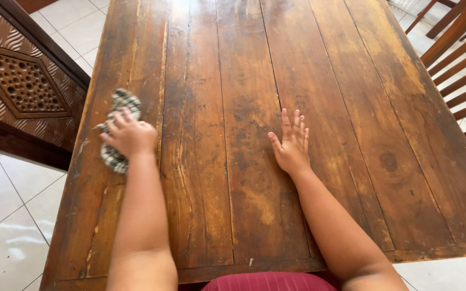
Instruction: The person pulls out a wooden chair and sits at a wooden table, then wipes the tabletop surface using a cloth.
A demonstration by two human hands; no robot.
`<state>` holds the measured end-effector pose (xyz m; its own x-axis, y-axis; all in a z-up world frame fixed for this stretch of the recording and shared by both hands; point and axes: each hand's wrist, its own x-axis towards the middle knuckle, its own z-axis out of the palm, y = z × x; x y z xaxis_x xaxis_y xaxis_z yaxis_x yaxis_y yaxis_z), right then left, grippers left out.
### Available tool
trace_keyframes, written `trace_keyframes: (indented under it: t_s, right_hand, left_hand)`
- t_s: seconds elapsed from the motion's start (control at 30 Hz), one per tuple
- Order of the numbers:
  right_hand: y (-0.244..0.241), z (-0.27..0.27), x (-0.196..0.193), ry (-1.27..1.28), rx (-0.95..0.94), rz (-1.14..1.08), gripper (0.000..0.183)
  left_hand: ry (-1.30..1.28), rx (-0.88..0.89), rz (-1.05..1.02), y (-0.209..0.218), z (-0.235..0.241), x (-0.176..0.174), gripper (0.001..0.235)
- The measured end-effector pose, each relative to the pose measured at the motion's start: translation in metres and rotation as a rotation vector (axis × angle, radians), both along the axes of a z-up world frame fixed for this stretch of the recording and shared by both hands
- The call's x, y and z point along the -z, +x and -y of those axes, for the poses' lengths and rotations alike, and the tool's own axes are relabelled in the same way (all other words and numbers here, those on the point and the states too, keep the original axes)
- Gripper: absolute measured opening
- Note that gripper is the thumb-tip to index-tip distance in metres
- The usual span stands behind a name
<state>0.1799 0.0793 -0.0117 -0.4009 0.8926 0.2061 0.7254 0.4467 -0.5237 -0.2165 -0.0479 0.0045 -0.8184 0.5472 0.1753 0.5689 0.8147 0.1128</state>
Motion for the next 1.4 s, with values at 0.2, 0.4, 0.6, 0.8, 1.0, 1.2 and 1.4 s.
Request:
trace_keyframes:
  t_s: [0.2,0.4,0.6,0.8,1.0,1.2,1.4]
  right_hand:
    - [0.009,-0.003,0.006,0.027,-0.028,-0.099,0.075]
    - [0.017,-0.01,0.018,0.028,-0.048,-0.156,0.072]
    - [0.017,-0.012,0.023,0.047,-0.075,-0.056,0.077]
    - [0.002,-0.005,0.01,0.016,-0.033,0.32,0.082]
    - [-0.004,-0.003,0.011,0.034,-0.008,0.34,0.082]
    - [-0.003,-0.004,0.014,0.05,-0.02,0.339,0.082]
    - [0.005,-0.006,0.016,0.064,-0.045,0.323,0.084]
  left_hand:
    - [0.011,0.671,0.122,0.196,-0.089,0.0,0.064]
    - [0.16,1.194,0.145,0.259,-0.089,0.004,0.056]
    - [0.142,0.752,0.144,0.089,-0.068,0.002,0.054]
    - [0.116,0.073,0.053,-0.064,0.029,0.003,0.058]
    - [0.008,-0.096,0.017,-0.053,0.027,-0.002,0.061]
    - [-0.023,0.404,0.123,0.092,-0.07,-0.011,0.065]
    - [0.143,0.96,0.168,0.22,-0.103,-0.009,0.055]
